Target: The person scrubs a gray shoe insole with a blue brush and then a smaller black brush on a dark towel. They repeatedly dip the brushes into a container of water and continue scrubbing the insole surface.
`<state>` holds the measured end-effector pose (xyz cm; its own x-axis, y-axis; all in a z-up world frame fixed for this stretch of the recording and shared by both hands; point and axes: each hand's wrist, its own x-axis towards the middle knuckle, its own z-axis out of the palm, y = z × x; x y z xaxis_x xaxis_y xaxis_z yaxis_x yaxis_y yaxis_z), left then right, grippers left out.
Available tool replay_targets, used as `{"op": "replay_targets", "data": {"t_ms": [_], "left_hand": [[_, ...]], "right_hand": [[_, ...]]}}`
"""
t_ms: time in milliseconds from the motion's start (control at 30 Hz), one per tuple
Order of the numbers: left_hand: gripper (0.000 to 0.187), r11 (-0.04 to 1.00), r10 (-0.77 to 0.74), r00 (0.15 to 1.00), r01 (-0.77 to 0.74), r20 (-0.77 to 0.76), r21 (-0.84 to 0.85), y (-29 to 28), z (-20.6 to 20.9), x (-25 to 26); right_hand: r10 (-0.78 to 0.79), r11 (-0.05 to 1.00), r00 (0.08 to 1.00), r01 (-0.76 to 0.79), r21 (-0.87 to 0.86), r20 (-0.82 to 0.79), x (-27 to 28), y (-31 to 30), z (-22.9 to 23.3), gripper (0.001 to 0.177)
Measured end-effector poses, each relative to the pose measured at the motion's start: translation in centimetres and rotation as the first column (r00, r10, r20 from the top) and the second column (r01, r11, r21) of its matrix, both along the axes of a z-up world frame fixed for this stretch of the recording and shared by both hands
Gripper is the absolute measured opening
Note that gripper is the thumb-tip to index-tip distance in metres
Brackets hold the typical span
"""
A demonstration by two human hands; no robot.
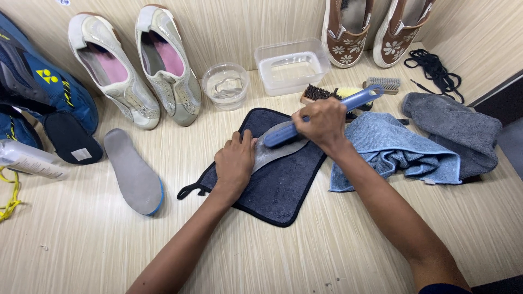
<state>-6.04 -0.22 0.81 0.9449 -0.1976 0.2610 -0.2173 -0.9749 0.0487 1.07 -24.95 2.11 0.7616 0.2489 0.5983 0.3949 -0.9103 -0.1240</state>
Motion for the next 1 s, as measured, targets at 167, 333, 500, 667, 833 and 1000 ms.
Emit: {"op": "replay_targets", "data": {"t_ms": [167,333,500,667,833,1000], "left_hand": [[0.036,1.000,-0.002,1.000,0.002,-0.019,-0.013,0.0,0.4,0.1],[0.039,0.999,-0.005,0.997,0.002,-0.073,-0.034,0.2,-0.4,1.7],[0.035,0.982,-0.172,0.970,0.155,0.172,0.106,1.1,-0.3,6.2],[0.035,0.989,-0.149,0.977,0.147,0.150,0.021,1.5,-1.3,6.5],[0.031,1.000,-0.008,0.986,0.008,0.167,-0.001,0.6,-1.4,5.8],[0.031,0.999,0.040,0.995,-0.038,0.091,-0.026,0.8,-2.0,5.4]], "right_hand": [[-0.023,1.000,1.000,0.023,-0.020,0.017,-1.1,0.9,1.8,0.031],[-0.064,0.997,0.997,0.065,-0.034,0.033,0.4,-0.9,0.4,0.034],[-0.078,0.996,0.991,0.083,-0.040,0.111,1.5,0.9,1.6,0.031],[-0.142,0.989,0.982,0.146,-0.026,0.128,2.6,0.4,0.6,0.029],[-0.108,0.991,0.991,0.113,-0.065,0.081,1.2,1.6,-1.5,0.033],[-0.251,0.967,0.962,0.254,-0.011,0.109,2.6,-1.7,0.0,0.035]]}}
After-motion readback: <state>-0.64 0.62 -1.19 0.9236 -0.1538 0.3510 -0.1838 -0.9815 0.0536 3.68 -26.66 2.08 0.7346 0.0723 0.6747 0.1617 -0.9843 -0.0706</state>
